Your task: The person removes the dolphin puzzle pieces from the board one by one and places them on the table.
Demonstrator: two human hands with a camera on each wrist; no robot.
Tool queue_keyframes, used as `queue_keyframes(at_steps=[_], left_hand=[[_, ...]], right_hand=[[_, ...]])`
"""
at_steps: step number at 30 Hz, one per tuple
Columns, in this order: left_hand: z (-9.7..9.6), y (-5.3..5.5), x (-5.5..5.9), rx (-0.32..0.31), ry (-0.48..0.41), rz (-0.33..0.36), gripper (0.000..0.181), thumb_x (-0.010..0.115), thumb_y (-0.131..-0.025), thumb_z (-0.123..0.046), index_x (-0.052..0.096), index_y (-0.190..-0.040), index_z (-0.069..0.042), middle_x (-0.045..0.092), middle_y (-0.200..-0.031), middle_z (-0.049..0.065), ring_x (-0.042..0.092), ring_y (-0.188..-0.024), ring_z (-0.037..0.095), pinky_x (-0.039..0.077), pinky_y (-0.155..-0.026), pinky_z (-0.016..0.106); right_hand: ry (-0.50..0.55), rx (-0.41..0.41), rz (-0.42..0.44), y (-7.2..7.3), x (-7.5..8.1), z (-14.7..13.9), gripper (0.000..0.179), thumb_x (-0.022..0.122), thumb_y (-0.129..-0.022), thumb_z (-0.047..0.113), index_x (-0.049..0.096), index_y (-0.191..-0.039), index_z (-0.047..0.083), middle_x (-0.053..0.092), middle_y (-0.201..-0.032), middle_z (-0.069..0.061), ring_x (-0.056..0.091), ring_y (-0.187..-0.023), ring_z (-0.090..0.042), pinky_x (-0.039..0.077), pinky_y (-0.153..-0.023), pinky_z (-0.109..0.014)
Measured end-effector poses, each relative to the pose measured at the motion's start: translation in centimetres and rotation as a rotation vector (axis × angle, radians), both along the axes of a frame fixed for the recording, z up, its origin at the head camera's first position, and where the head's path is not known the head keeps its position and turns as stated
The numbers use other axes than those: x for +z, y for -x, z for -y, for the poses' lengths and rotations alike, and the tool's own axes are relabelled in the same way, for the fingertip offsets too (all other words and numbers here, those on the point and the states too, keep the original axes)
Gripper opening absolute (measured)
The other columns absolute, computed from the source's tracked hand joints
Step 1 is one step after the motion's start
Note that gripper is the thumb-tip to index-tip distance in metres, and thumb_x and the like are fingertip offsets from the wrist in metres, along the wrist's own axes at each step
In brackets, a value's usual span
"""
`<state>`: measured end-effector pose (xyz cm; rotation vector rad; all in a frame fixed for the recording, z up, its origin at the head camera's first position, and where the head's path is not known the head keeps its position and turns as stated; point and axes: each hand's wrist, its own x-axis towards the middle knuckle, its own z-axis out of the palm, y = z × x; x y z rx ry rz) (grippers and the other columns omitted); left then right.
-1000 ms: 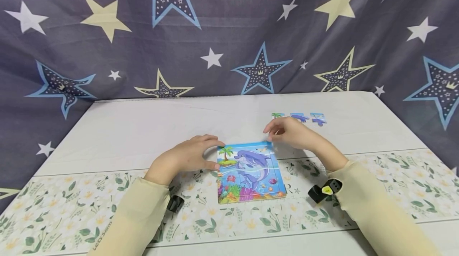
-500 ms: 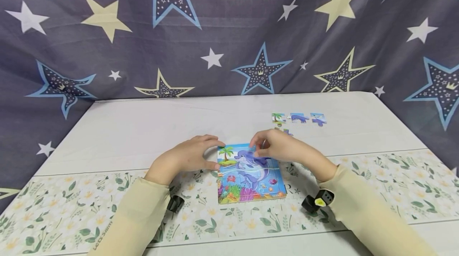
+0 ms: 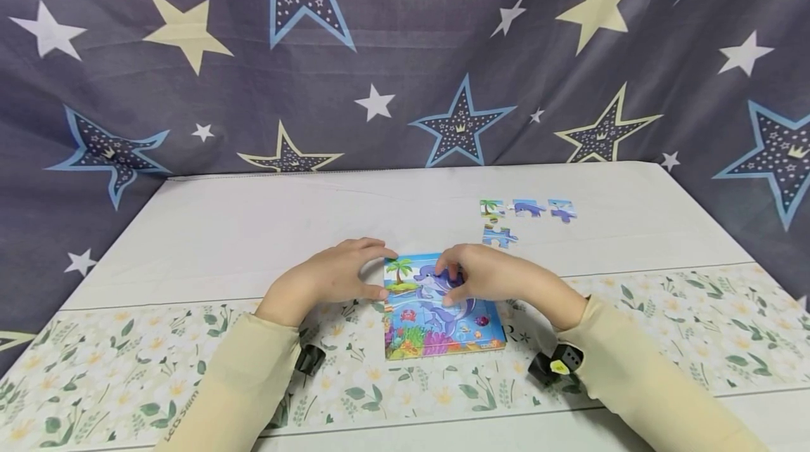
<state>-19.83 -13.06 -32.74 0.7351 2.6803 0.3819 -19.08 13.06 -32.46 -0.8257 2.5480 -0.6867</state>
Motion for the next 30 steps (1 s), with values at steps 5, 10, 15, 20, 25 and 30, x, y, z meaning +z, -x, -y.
queue_keyframes(at_steps=[5, 10, 15, 20, 25, 30], left_hand=[[-0.04, 0.01, 0.06, -0.003, 0.004, 0.006, 0.066, 0.07, -0.09, -0.046, 0.048, -0.148, -0.024, 0.034, -0.158, 0.008, 0.029, -0.144, 0.037, 0.028, -0.113, 0.061], [-0.06, -0.05, 0.19, 0.001, 0.002, 0.009, 0.066, 0.071, -0.09, -0.045, 0.047, -0.148, -0.023, 0.033, -0.158, 0.009, 0.028, -0.144, 0.037, 0.027, -0.113, 0.061], [-0.06, -0.04, 0.19, 0.004, -0.002, 0.01, 0.066, 0.071, -0.09, -0.045, 0.047, -0.148, -0.023, 0.034, -0.157, 0.009, 0.028, -0.144, 0.037, 0.027, -0.113, 0.061], [-0.04, -0.03, 0.12, 0.006, -0.003, 0.008, 0.067, 0.071, -0.09, -0.045, 0.047, -0.148, -0.023, 0.034, -0.157, 0.008, 0.029, -0.144, 0.036, 0.028, -0.113, 0.061], [-0.05, 0.05, 0.06, 0.005, -0.006, 0.01, 0.067, 0.071, -0.09, -0.046, 0.047, -0.148, -0.023, 0.035, -0.157, 0.008, 0.029, -0.144, 0.036, 0.028, -0.113, 0.061], [-0.04, 0.07, 0.08, 0.005, -0.012, 0.014, 0.067, 0.071, -0.09, -0.045, 0.047, -0.148, -0.023, 0.034, -0.157, 0.008, 0.028, -0.144, 0.036, 0.027, -0.113, 0.061]], right_hand=[[-0.023, -0.006, -0.014, -0.08, -0.2, 0.21, 0.043, 0.081, -0.084, 0.018, 0.065, -0.121, 0.003, 0.055, -0.091, -0.003, 0.044, -0.07, -0.015, 0.041, -0.064, -0.028], [-0.032, -0.017, -0.013, -0.15, -0.3, 0.36, 0.042, 0.081, -0.084, 0.018, 0.065, -0.121, 0.005, 0.055, -0.091, -0.002, 0.043, -0.069, -0.015, 0.041, -0.064, -0.028], [-0.02, -0.023, -0.007, -0.27, -0.26, 0.36, 0.041, 0.081, -0.084, 0.016, 0.064, -0.12, 0.005, 0.055, -0.091, -0.002, 0.043, -0.068, -0.014, 0.04, -0.063, -0.028], [0.003, -0.019, -0.009, -0.21, -0.34, 0.38, 0.039, 0.081, -0.084, 0.015, 0.064, -0.118, 0.005, 0.056, -0.09, -0.001, 0.043, -0.067, -0.013, 0.04, -0.063, -0.027], [0.012, -0.027, -0.004, -0.16, -0.42, 0.44, 0.039, 0.08, -0.084, 0.015, 0.063, -0.117, 0.005, 0.056, -0.091, -0.001, 0.043, -0.066, -0.013, 0.04, -0.062, -0.027], [0.019, -0.036, 0.009, -0.22, -0.43, 0.38, 0.038, 0.08, -0.085, 0.013, 0.061, -0.117, 0.004, 0.056, -0.092, -0.001, 0.044, -0.067, -0.013, 0.041, -0.062, -0.027]])
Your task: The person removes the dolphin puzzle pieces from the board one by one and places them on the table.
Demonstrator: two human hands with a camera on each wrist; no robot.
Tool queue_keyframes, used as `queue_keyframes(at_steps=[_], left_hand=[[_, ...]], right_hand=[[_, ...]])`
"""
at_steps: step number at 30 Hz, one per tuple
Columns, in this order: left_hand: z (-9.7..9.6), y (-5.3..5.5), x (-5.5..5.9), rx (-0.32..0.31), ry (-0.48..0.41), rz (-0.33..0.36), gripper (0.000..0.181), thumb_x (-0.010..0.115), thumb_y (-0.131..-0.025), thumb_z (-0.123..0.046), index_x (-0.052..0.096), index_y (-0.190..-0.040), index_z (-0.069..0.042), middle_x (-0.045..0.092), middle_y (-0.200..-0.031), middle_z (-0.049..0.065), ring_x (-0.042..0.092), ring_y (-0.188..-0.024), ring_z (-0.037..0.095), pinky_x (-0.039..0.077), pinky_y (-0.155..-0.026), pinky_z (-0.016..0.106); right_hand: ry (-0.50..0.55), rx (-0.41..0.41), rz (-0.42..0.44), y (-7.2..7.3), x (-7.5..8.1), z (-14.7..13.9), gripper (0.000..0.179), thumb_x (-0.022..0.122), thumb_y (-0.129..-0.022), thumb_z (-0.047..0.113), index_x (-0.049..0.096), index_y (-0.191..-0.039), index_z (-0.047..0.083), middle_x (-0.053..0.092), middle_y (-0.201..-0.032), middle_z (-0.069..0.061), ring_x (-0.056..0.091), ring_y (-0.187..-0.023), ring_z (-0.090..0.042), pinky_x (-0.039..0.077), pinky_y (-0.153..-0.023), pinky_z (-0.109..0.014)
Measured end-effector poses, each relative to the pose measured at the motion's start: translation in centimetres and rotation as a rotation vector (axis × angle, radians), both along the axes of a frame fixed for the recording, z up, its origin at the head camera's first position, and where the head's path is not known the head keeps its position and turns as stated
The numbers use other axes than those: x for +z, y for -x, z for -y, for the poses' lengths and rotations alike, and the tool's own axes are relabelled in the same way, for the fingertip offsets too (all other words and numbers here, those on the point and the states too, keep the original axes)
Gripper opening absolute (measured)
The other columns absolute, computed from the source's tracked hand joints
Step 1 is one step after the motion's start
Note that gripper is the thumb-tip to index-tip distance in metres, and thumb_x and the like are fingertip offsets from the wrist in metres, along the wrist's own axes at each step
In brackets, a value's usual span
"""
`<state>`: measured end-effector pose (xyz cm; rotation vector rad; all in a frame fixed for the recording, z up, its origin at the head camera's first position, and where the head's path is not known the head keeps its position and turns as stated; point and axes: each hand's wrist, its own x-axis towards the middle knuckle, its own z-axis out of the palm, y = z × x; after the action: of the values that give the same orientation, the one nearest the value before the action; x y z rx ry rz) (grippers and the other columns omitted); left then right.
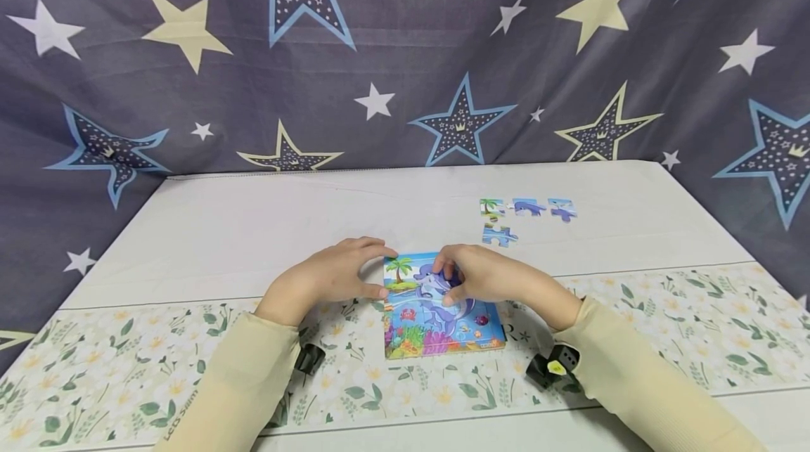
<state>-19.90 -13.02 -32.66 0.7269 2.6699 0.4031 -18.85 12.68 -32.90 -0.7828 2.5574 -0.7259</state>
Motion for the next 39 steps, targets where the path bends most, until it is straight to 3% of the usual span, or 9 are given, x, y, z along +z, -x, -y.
queue_keyframes(at_steps=[9, 18, 29, 39], left_hand=[[-0.09, 0.03, 0.06, 0.002, 0.006, 0.0, 0.067, 0.071, -0.09, -0.045, 0.047, -0.148, -0.024, 0.034, -0.158, 0.009, 0.028, -0.144, 0.036, 0.027, -0.113, 0.061], [0.06, 0.0, 0.32, 0.001, 0.003, 0.0, 0.066, 0.071, -0.09, -0.044, 0.047, -0.148, -0.023, 0.034, -0.157, 0.009, 0.028, -0.144, 0.037, 0.028, -0.113, 0.061], [0.2, -0.03, 0.14, 0.006, 0.006, -0.005, 0.066, 0.072, -0.09, -0.044, 0.047, -0.148, -0.023, 0.034, -0.157, 0.009, 0.029, -0.144, 0.037, 0.029, -0.112, 0.062], [0.02, 0.0, -0.07, 0.004, 0.003, 0.0, 0.066, 0.071, -0.09, -0.045, 0.047, -0.148, -0.023, 0.033, -0.158, 0.009, 0.028, -0.145, 0.036, 0.028, -0.113, 0.061]], right_hand=[[0.029, 0.009, 0.03, -0.05, 0.23, -0.14, 0.037, 0.079, -0.086, 0.01, 0.057, -0.115, 0.005, 0.056, -0.092, -0.002, 0.046, -0.067, -0.014, 0.042, -0.06, -0.027], [0.005, 0.038, 0.008, 0.12, 0.4, 0.11, 0.043, 0.077, -0.087, 0.009, 0.058, -0.125, 0.005, 0.055, -0.095, -0.001, 0.047, -0.068, -0.012, 0.043, -0.061, -0.025], [0.044, 0.075, 0.03, 0.25, 0.55, -0.09, 0.039, 0.076, -0.088, 0.007, 0.056, -0.121, 0.007, 0.055, -0.095, -0.004, 0.046, -0.064, -0.013, 0.042, -0.059, -0.026], [0.079, 0.106, -0.002, 0.26, 0.49, -0.37, 0.039, 0.078, -0.086, 0.006, 0.057, -0.118, 0.01, 0.055, -0.094, -0.004, 0.045, -0.062, -0.012, 0.041, -0.056, -0.025]])
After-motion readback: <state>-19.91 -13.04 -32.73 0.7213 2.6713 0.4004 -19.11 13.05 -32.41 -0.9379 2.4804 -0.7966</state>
